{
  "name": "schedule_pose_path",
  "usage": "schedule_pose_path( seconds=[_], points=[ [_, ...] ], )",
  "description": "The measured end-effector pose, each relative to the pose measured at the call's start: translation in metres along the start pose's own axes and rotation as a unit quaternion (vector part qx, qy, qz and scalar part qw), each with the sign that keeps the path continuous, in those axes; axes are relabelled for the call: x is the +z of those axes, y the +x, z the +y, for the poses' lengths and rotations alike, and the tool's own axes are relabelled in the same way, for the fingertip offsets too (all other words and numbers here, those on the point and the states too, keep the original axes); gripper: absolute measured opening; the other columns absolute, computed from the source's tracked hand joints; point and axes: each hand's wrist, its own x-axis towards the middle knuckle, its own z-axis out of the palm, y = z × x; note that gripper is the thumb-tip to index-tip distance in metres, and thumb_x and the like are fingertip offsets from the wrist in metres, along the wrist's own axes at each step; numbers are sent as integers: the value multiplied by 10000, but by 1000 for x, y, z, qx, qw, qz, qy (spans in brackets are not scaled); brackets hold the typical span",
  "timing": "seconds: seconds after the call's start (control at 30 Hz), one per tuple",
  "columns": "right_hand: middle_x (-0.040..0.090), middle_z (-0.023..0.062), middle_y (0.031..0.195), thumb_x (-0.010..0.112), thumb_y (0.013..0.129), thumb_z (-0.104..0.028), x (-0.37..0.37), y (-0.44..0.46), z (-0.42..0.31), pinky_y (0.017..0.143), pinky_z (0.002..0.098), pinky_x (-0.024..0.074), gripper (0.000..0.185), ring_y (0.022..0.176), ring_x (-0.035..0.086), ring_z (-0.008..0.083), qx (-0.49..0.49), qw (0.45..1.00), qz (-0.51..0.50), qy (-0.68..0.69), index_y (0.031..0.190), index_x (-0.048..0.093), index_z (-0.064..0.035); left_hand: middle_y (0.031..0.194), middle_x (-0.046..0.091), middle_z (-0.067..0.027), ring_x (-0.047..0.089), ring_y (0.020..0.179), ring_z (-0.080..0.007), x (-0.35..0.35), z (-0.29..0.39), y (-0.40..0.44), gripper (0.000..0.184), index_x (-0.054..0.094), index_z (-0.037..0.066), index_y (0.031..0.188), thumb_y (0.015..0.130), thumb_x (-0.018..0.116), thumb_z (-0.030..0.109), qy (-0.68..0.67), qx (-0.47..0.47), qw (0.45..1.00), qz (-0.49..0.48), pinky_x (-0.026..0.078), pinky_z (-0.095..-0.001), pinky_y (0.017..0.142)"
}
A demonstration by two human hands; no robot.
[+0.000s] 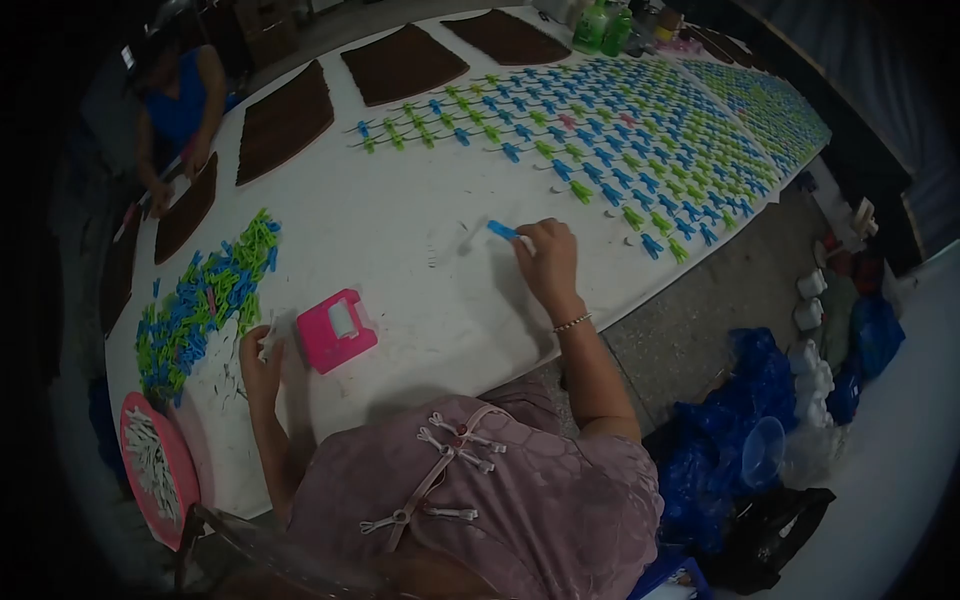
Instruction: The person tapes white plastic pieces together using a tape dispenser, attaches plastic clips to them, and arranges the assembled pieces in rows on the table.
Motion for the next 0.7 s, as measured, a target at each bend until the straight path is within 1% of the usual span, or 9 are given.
schedule_pose_path(
  seconds=[0.07,0.1,0.17,0.27,0.4,0.47,0.5,0.57,0.7],
  points=[
    [599,120,803,733,728,-128,-17,-5,42,694,424,444,127,791,566,317,73,995,21,-58,830,691,-65,1085,586,-134,552,995,-308,-7,-31,-8,343,592,35,1098,775,691,96,218,29,975,39,427,-381,882],
    [603,125,809,732,731,-133,-23,-6,61,691,428,451,127,790,571,320,108,989,27,-93,832,697,-65,1085,586,-134,552,995,-308,-8,-33,-12,343,592,35,1098,775,691,96,217,32,975,37,427,-381,882],
    [607,126,814,732,735,-143,-32,-8,96,693,424,457,122,796,576,318,125,984,37,-123,826,700,-68,1069,581,-157,544,1012,-347,-8,-35,-20,340,594,26,1086,766,685,99,295,30,953,57,422,-420,888],
    [612,125,821,729,745,-157,-36,-4,129,699,418,470,112,808,586,313,153,972,43,-176,817,708,-74,1073,580,-155,553,1004,-341,-9,-32,-23,327,582,17,1096,795,671,113,286,33,956,50,433,-408,881],
    [617,119,828,726,747,-176,-36,2,141,710,417,489,122,817,595,301,195,956,20,-217,823,720,-80,1051,576,-153,555,993,-340,-9,-29,-25,324,583,18,1084,787,683,99,262,39,963,49,442,-400,864],
    [620,116,832,724,749,-180,-35,6,142,713,416,493,127,822,598,300,207,953,13,-219,828,723,-80,997,571,-144,569,879,-304,-7,-24,-27,289,597,10,1039,777,689,91,239,62,967,60,458,-366,773],
    [622,114,835,723,750,-184,-35,6,143,715,414,496,132,826,601,298,220,950,5,-222,833,725,-81,997,571,-144,569,879,-304,-7,-22,-28,289,597,10,1039,777,689,91,239,62,967,59,458,-366,773],
    [624,115,841,721,752,-185,-35,8,142,717,415,496,132,830,601,299,224,948,1,-227,835,726,-82,936,562,-121,551,734,-250,-7,-19,-30,249,604,15,1012,788,686,84,198,-26,979,45,454,-343,681],
    [626,118,855,717,758,-191,-33,12,144,726,417,496,134,841,605,300,230,947,0,-224,839,726,-85,883,556,-100,512,640,-212,-5,-20,-32,203,611,17,990,806,670,78,203,1,977,66,439,-329,617]
  ],
)
